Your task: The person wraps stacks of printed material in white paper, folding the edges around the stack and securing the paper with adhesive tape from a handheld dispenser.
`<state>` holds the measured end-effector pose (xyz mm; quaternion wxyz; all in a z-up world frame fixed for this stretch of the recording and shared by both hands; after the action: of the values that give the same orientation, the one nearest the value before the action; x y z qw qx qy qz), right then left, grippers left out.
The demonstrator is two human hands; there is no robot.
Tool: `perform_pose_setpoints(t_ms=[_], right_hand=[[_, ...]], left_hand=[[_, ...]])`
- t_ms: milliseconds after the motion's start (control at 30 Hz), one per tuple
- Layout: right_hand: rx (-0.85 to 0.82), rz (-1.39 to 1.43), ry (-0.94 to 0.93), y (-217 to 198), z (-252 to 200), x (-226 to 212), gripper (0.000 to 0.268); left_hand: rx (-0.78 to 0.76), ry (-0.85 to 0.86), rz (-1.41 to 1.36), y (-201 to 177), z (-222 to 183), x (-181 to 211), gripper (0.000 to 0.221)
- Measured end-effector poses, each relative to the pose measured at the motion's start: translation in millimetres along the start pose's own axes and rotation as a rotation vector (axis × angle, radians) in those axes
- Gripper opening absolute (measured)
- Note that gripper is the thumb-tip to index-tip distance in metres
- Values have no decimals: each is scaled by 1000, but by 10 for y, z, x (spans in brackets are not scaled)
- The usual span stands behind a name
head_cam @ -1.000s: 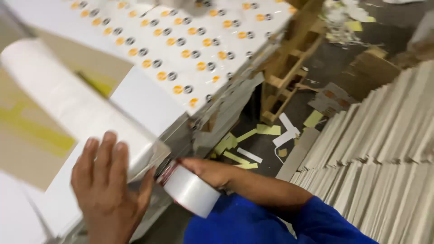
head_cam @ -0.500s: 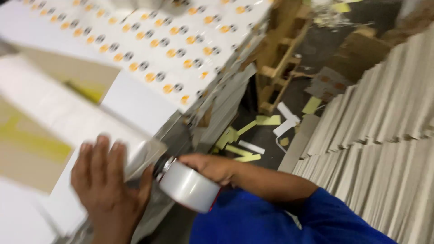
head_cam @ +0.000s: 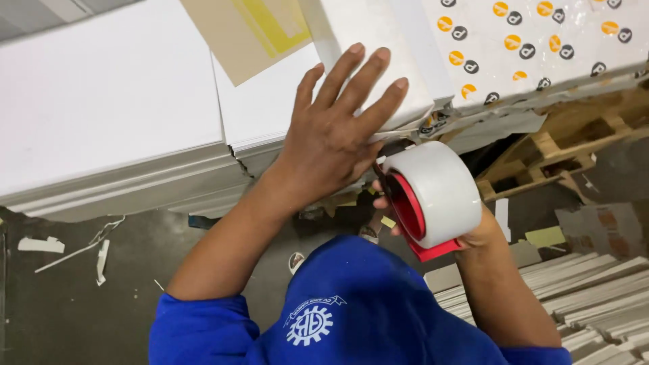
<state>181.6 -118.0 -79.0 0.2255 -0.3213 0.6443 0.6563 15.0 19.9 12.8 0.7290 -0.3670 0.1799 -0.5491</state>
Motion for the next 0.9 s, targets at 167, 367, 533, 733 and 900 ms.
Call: perform_pose_setpoints(t_ms=[167, 367, 533, 733, 900], right_hand=[[105, 229, 28, 262, -143, -261, 74], [77, 170, -156, 513, -347, -470, 68], [-145, 494, 72, 281, -254, -640, 79], [-29, 83, -279, 558, 55, -736, 77], [92, -342, -423, 23, 270, -1547, 79]], left_hand=[[-105, -28, 35, -158, 97, 31, 98], [-89, -32, -40, -75, 48, 35, 102], [9, -85, -74, 45, 11, 46, 82], [217, -155, -53, 172, -11, 94, 59], [367, -317, -135, 97, 64, 240, 36]])
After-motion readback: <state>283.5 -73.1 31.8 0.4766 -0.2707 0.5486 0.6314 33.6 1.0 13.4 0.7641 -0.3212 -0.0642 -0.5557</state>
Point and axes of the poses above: each hand's wrist, its own z-axis towards the middle knuckle, its own y-axis out of the palm, x = y × z, the point moved 4 cm from there along z, towards the middle knuckle, and after that the axes turned 6 degrees about x, right-handed, at the moved point
